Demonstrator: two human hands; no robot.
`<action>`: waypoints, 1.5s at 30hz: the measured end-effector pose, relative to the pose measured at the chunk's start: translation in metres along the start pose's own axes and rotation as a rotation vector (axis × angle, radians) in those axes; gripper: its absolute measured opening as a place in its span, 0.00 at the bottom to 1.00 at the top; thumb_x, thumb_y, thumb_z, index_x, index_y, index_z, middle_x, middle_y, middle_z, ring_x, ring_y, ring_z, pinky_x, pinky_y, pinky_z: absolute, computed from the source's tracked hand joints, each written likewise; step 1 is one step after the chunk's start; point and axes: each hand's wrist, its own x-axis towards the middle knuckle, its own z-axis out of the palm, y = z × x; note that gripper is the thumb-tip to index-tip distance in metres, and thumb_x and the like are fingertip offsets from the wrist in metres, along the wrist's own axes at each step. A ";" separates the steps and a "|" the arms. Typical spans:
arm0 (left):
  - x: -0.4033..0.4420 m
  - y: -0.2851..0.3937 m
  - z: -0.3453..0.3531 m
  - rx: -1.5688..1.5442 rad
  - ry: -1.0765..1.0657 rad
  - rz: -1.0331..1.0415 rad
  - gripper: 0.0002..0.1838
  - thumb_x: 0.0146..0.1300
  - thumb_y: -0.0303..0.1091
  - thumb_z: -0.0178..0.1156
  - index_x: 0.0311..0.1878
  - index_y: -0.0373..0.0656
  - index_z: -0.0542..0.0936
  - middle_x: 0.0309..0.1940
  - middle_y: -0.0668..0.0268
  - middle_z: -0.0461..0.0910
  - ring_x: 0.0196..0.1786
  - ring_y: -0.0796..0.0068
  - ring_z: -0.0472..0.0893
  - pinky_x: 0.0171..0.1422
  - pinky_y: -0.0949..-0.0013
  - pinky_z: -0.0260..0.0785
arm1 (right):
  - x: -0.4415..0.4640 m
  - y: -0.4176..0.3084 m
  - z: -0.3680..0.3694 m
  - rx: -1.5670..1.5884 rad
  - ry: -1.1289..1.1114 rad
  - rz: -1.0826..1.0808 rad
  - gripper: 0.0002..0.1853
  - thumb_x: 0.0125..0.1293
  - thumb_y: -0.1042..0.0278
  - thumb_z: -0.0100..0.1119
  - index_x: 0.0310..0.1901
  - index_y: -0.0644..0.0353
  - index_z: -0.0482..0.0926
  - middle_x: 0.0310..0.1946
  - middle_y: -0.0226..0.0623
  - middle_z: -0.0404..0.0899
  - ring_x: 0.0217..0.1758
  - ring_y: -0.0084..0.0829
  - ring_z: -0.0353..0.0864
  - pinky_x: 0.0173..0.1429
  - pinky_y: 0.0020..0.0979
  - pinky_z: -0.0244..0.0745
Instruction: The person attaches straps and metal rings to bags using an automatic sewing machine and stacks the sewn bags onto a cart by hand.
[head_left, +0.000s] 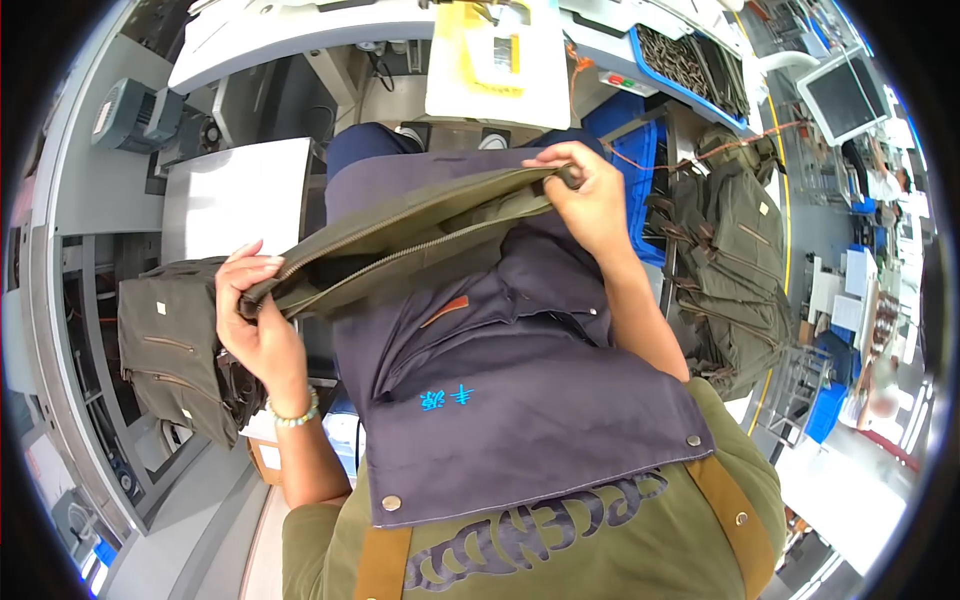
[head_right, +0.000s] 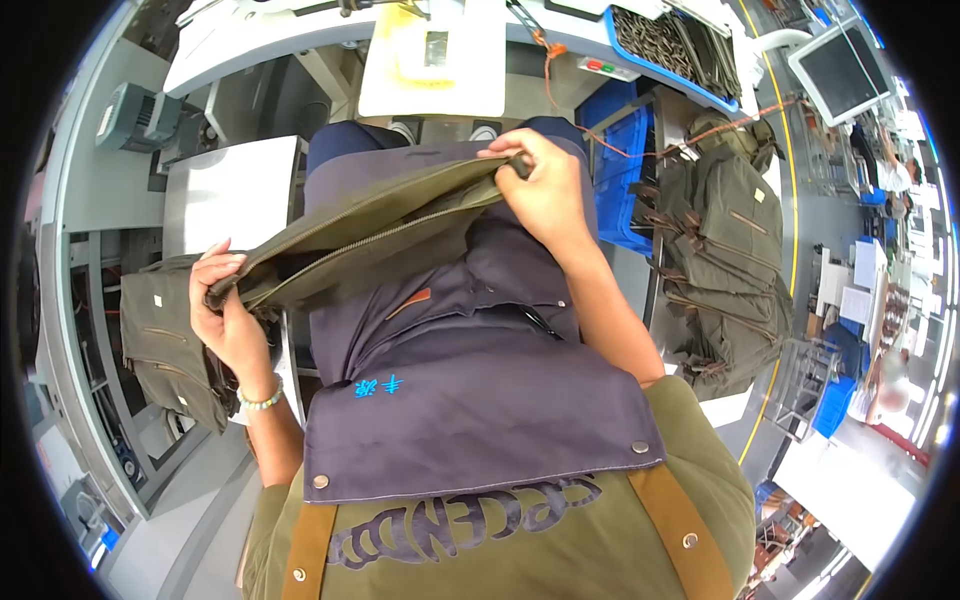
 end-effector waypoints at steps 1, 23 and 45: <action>0.000 0.002 0.003 -0.010 0.028 0.056 0.15 0.51 0.06 0.48 0.37 0.33 0.77 0.36 0.59 0.80 0.48 0.62 0.82 0.62 0.60 0.73 | 0.005 -0.001 0.005 0.030 0.116 -0.129 0.11 0.63 0.86 0.55 0.46 0.68 0.81 0.42 0.40 0.87 0.48 0.24 0.86 0.53 0.25 0.79; 0.014 0.039 -0.026 0.125 -0.469 0.175 0.37 0.69 0.53 0.59 0.75 0.41 0.68 0.77 0.50 0.62 0.79 0.46 0.61 0.78 0.47 0.53 | 0.043 -0.139 0.130 -0.132 -0.791 -0.281 0.25 0.68 0.76 0.55 0.67 0.68 0.70 0.62 0.48 0.79 0.67 0.39 0.76 0.70 0.36 0.68; -0.056 -0.075 -0.016 -1.167 0.076 -1.113 0.23 0.69 0.36 0.67 0.62 0.39 0.74 0.53 0.64 0.82 0.52 0.71 0.84 0.58 0.64 0.80 | 0.028 -0.044 0.157 0.589 -0.751 0.453 0.28 0.79 0.55 0.51 0.74 0.61 0.65 0.65 0.36 0.75 0.64 0.27 0.76 0.69 0.29 0.70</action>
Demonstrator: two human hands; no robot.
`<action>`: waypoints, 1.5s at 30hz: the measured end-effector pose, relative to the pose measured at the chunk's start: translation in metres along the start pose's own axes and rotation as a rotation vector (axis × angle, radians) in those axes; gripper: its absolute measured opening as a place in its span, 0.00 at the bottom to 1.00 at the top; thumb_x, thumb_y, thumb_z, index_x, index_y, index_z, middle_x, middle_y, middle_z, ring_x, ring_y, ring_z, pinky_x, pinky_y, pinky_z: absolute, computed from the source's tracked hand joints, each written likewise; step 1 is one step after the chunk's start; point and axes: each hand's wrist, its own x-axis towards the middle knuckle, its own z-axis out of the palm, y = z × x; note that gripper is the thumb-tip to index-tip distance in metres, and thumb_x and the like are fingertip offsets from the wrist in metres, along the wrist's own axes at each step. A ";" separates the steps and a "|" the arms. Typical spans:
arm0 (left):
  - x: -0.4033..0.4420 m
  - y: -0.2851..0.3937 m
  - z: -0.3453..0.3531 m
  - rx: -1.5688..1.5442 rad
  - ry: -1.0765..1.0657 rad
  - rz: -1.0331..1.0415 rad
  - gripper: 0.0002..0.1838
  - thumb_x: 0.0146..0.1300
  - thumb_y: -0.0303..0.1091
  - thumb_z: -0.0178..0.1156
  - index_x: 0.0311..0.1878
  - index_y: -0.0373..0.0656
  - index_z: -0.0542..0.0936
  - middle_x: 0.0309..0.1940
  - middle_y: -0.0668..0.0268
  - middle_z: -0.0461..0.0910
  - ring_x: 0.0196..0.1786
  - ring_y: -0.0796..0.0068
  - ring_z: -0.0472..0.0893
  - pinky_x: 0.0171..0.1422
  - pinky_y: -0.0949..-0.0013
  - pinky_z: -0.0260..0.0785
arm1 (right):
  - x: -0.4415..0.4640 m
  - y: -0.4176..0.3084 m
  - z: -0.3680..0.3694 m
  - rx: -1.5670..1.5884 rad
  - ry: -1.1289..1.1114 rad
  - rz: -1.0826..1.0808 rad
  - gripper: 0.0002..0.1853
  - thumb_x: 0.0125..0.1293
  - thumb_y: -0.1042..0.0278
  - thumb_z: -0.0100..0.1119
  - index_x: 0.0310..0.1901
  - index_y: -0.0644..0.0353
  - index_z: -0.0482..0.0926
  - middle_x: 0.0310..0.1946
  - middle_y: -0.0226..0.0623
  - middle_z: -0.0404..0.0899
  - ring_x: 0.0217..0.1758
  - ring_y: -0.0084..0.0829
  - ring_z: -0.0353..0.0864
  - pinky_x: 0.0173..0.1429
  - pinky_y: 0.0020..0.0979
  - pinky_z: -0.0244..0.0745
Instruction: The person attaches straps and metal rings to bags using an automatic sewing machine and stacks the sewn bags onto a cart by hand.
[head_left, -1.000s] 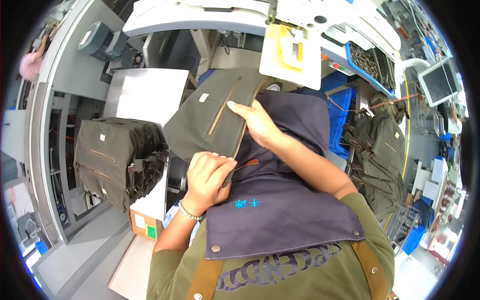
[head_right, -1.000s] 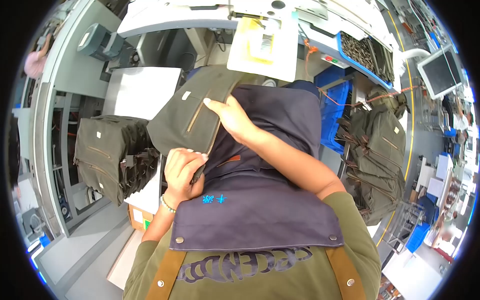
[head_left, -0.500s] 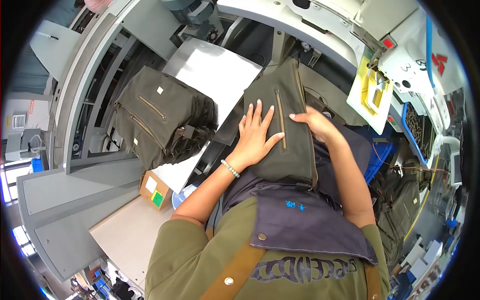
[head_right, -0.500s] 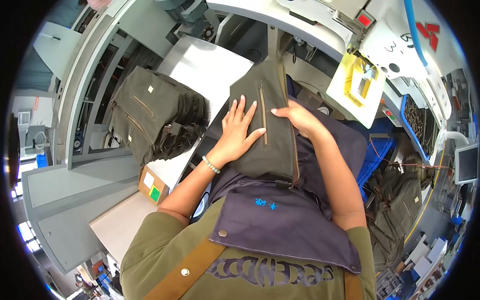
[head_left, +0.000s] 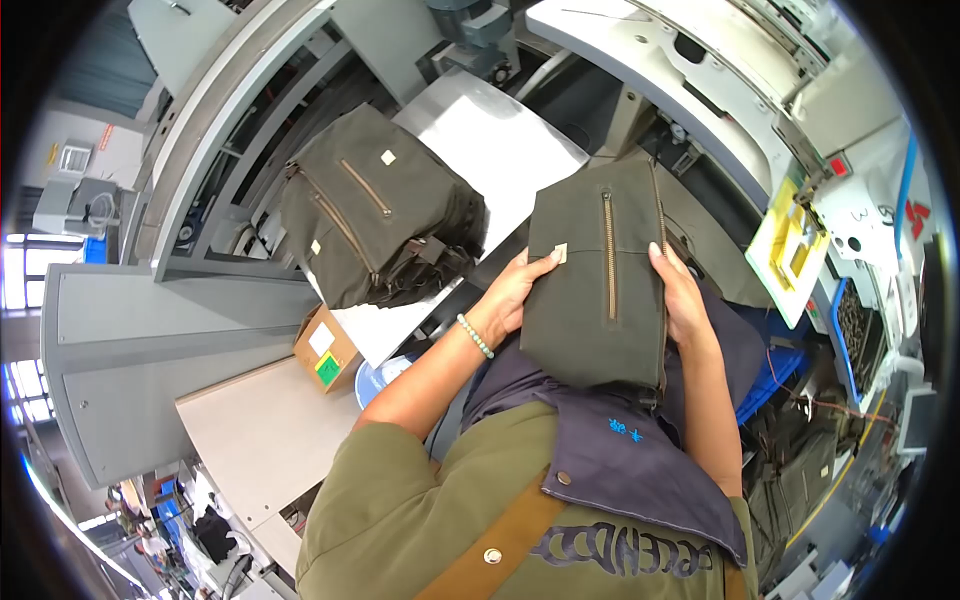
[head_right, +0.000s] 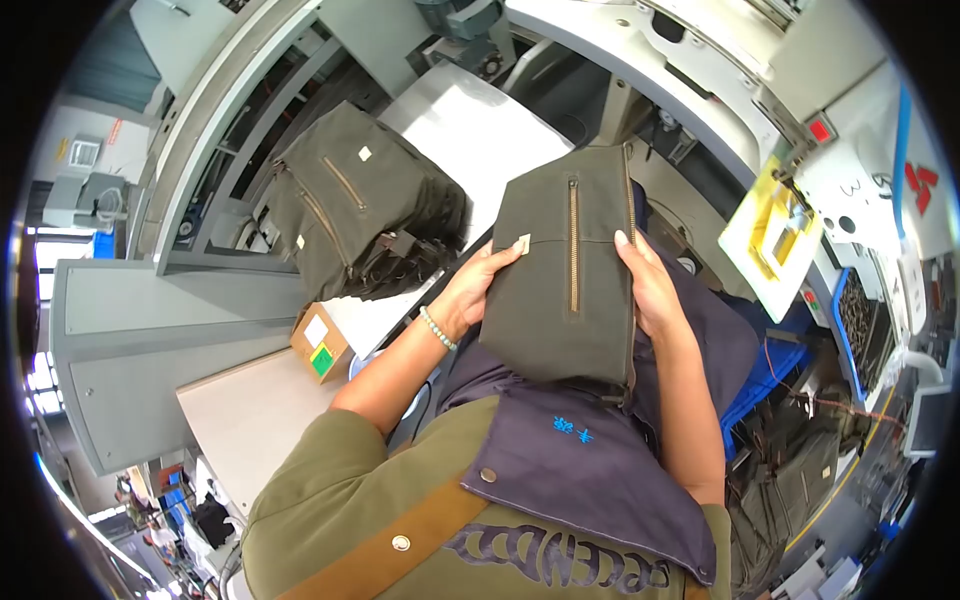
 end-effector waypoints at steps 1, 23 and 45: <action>-0.012 0.011 0.010 0.027 0.022 0.084 0.23 0.69 0.36 0.67 0.63 0.39 0.73 0.53 0.64 0.82 0.52 0.71 0.83 0.58 0.64 0.79 | -0.002 -0.006 0.007 0.042 -0.060 0.004 0.28 0.81 0.55 0.48 0.75 0.61 0.64 0.68 0.37 0.74 0.67 0.27 0.74 0.71 0.28 0.67; -0.110 0.189 -0.300 0.137 0.753 0.694 0.29 0.69 0.28 0.65 0.72 0.40 0.70 0.64 0.62 0.77 0.60 0.66 0.79 0.63 0.62 0.75 | -0.008 0.033 -0.040 -0.113 -0.121 0.133 0.23 0.81 0.56 0.45 0.66 0.66 0.72 0.55 0.43 0.81 0.55 0.30 0.83 0.50 0.31 0.84; -0.055 0.126 -0.106 1.873 0.326 0.762 0.21 0.70 0.27 0.51 0.63 0.31 0.77 0.71 0.50 0.72 0.76 0.49 0.65 0.81 0.52 0.52 | -0.069 0.004 -0.103 -0.107 0.037 -0.120 0.25 0.79 0.51 0.51 0.65 0.63 0.75 0.56 0.41 0.82 0.55 0.31 0.83 0.57 0.35 0.82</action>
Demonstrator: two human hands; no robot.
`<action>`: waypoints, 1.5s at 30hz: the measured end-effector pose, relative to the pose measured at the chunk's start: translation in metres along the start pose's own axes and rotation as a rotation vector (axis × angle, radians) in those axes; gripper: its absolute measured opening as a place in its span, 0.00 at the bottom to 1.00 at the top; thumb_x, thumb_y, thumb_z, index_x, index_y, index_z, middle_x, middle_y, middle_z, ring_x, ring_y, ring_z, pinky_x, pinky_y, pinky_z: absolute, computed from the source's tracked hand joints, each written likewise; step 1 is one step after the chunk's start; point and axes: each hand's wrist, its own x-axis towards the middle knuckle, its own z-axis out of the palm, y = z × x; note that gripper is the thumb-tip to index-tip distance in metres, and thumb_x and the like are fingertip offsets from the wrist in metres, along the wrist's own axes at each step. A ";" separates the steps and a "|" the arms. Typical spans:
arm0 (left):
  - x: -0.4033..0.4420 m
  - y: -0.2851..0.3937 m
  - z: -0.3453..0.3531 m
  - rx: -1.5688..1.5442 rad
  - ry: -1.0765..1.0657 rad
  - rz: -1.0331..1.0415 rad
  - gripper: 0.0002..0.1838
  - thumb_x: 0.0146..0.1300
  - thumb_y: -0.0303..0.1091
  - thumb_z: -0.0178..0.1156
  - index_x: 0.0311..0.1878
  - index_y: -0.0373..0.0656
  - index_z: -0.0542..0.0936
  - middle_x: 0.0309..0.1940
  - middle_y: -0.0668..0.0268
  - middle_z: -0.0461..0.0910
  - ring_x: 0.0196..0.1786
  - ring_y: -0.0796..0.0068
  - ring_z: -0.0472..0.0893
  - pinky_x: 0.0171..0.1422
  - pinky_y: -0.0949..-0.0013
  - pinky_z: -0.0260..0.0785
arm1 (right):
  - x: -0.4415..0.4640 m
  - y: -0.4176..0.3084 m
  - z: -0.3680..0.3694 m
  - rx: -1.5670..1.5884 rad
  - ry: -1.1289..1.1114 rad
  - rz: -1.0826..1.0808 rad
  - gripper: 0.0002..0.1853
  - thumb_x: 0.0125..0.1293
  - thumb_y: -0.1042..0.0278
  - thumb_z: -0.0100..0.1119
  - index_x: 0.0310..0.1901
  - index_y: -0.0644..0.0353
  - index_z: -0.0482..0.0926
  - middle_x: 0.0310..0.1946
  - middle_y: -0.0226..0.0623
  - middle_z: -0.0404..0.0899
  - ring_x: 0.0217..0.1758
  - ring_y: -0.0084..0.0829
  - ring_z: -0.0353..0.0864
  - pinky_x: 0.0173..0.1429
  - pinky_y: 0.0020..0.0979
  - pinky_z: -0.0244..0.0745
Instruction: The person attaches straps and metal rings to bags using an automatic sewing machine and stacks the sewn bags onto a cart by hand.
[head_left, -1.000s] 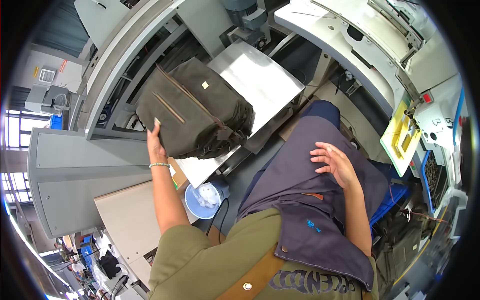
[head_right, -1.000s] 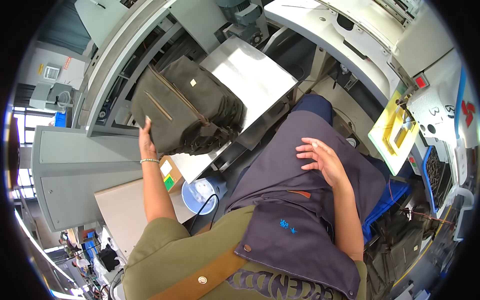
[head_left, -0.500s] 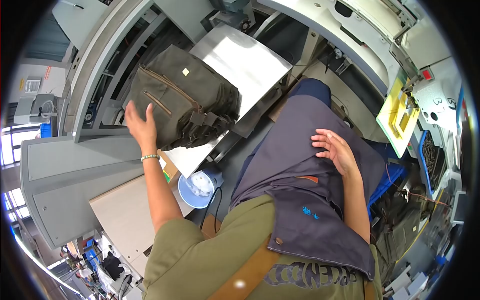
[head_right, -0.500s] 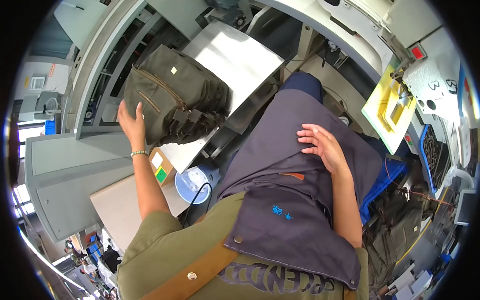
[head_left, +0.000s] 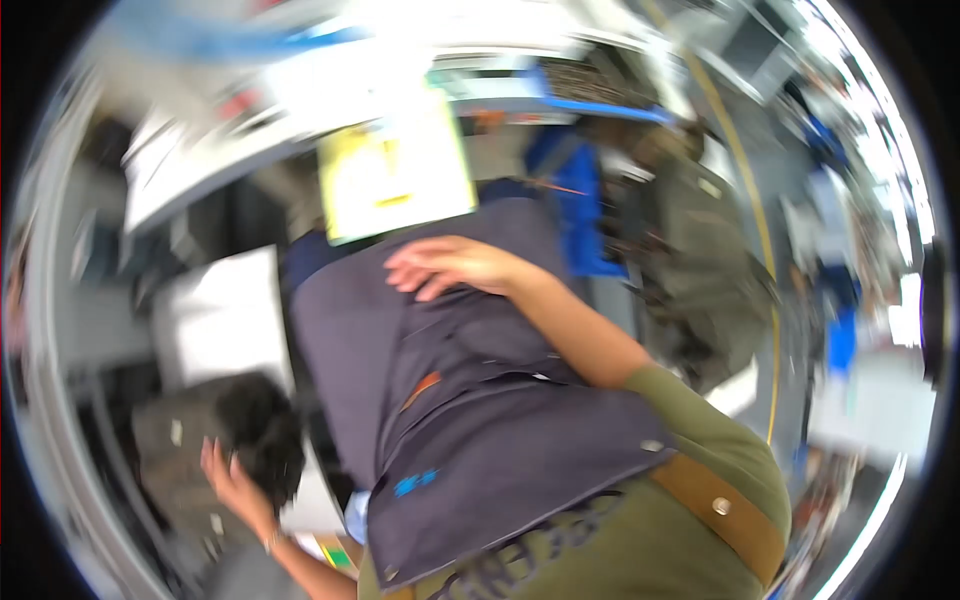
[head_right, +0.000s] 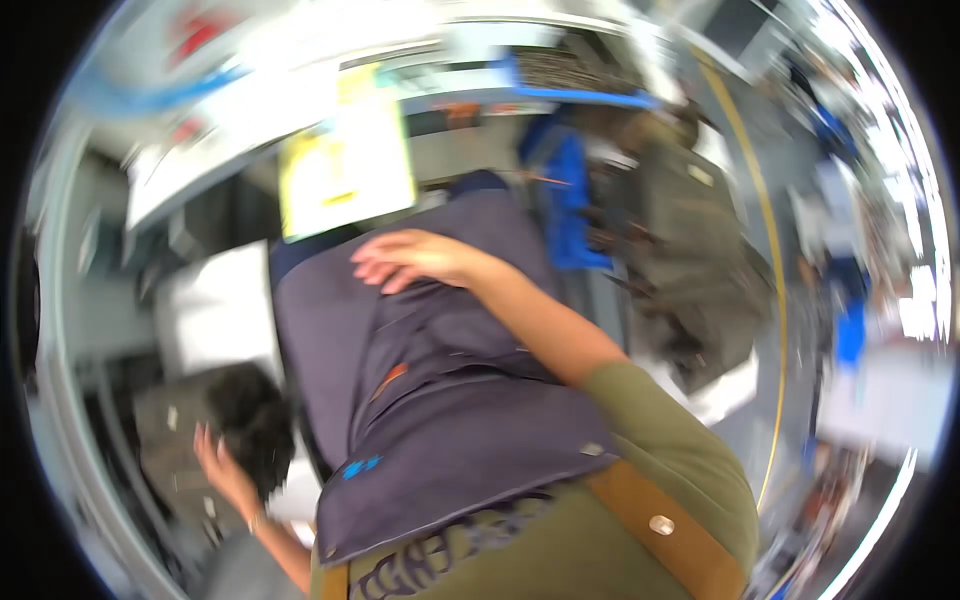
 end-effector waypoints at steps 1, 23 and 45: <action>-0.001 -0.015 0.005 -0.043 0.009 0.036 0.21 0.74 0.32 0.50 0.65 0.31 0.76 0.72 0.51 0.70 0.76 0.49 0.65 0.82 0.51 0.51 | -0.008 -0.007 -0.017 0.006 0.085 -0.042 0.24 0.79 0.53 0.50 0.65 0.63 0.75 0.56 0.42 0.82 0.56 0.31 0.82 0.58 0.34 0.82; 0.060 0.117 0.018 0.217 0.194 0.507 0.19 0.80 0.37 0.48 0.63 0.35 0.77 0.73 0.53 0.68 0.74 0.52 0.69 0.74 0.54 0.66 | -0.382 0.050 -0.239 0.288 1.891 -0.341 0.18 0.70 0.67 0.62 0.54 0.72 0.76 0.45 0.49 0.84 0.41 0.34 0.88 0.37 0.30 0.83; 0.035 0.362 0.085 -0.573 -0.501 1.101 0.25 0.54 0.26 0.71 0.57 0.39 0.81 0.62 0.57 0.80 0.64 0.52 0.79 0.65 0.55 0.72 | -0.283 -0.113 -0.029 -0.401 1.037 -0.271 0.13 0.64 0.80 0.62 0.49 0.59 0.76 0.25 0.12 0.67 0.27 0.04 0.63 0.31 0.16 0.57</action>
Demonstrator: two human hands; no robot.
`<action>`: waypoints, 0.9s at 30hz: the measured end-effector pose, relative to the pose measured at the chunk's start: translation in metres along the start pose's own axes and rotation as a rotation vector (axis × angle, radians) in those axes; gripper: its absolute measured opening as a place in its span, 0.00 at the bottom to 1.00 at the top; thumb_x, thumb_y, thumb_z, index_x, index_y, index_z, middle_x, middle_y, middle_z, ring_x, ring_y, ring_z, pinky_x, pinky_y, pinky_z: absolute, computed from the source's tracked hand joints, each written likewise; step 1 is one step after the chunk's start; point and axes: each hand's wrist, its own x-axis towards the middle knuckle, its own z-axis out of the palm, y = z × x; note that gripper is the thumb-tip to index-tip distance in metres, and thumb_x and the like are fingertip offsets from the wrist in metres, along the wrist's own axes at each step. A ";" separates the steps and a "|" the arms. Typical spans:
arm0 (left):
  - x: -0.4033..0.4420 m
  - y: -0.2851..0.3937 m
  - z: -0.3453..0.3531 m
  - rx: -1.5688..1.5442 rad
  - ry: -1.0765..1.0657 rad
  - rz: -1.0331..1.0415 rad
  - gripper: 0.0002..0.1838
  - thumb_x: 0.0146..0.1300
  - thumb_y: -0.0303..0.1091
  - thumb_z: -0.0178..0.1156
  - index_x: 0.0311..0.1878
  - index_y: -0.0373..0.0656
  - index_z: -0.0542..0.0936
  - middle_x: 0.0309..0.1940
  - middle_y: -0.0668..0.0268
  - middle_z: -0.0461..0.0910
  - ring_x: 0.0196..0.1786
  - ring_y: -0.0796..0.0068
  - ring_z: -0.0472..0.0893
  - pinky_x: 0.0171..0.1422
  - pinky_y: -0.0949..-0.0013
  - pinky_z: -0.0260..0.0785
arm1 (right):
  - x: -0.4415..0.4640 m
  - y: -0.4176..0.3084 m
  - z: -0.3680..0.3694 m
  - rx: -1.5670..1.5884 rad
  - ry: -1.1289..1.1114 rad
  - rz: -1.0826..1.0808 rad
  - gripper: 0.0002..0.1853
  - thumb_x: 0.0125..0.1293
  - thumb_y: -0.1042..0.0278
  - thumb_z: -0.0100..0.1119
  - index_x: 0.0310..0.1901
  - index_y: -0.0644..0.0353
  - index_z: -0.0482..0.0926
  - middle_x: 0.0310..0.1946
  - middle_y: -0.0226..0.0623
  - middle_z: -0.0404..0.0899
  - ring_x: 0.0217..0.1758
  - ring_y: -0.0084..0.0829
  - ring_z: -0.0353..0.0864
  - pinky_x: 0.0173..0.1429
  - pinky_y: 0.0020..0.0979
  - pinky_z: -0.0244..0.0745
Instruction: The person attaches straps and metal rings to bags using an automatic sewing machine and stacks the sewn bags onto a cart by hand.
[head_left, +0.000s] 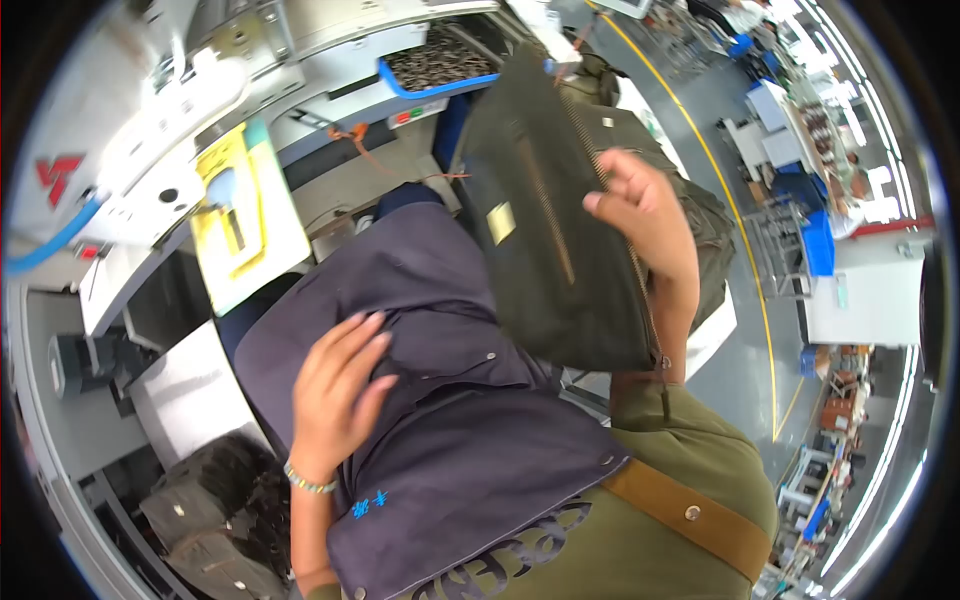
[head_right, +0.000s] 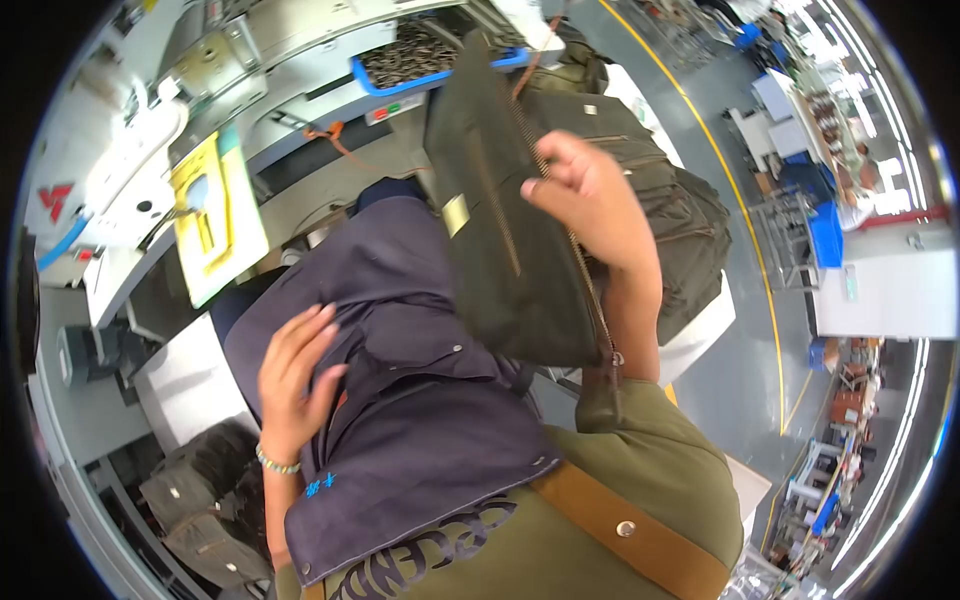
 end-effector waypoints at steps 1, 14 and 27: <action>0.011 0.007 0.002 0.005 -0.013 0.049 0.28 0.52 0.28 0.73 0.59 0.41 0.80 0.64 0.58 0.79 0.67 0.52 0.77 0.67 0.54 0.71 | 0.001 0.000 0.014 -0.082 -0.142 0.006 0.13 0.64 0.80 0.61 0.50 0.60 0.76 0.25 0.12 0.67 0.27 0.04 0.63 0.31 0.16 0.58; 0.007 -0.020 0.024 0.048 0.186 0.115 0.21 0.49 0.31 0.76 0.47 0.40 0.80 0.46 0.62 0.80 0.50 0.60 0.82 0.50 0.60 0.75 | -0.006 0.045 0.173 0.357 -0.764 0.262 0.15 0.73 0.69 0.60 0.57 0.64 0.74 0.30 0.22 0.79 0.35 0.08 0.72 0.38 0.18 0.67; -0.027 -0.038 0.061 0.000 0.383 0.037 0.19 0.40 0.20 0.73 0.36 0.40 0.77 0.37 0.61 0.77 0.43 0.56 0.81 0.44 0.60 0.75 | -0.006 0.073 0.157 0.295 -0.931 -0.020 0.16 0.65 0.76 0.57 0.54 0.60 0.82 0.35 0.25 0.74 0.33 0.16 0.69 0.39 0.20 0.66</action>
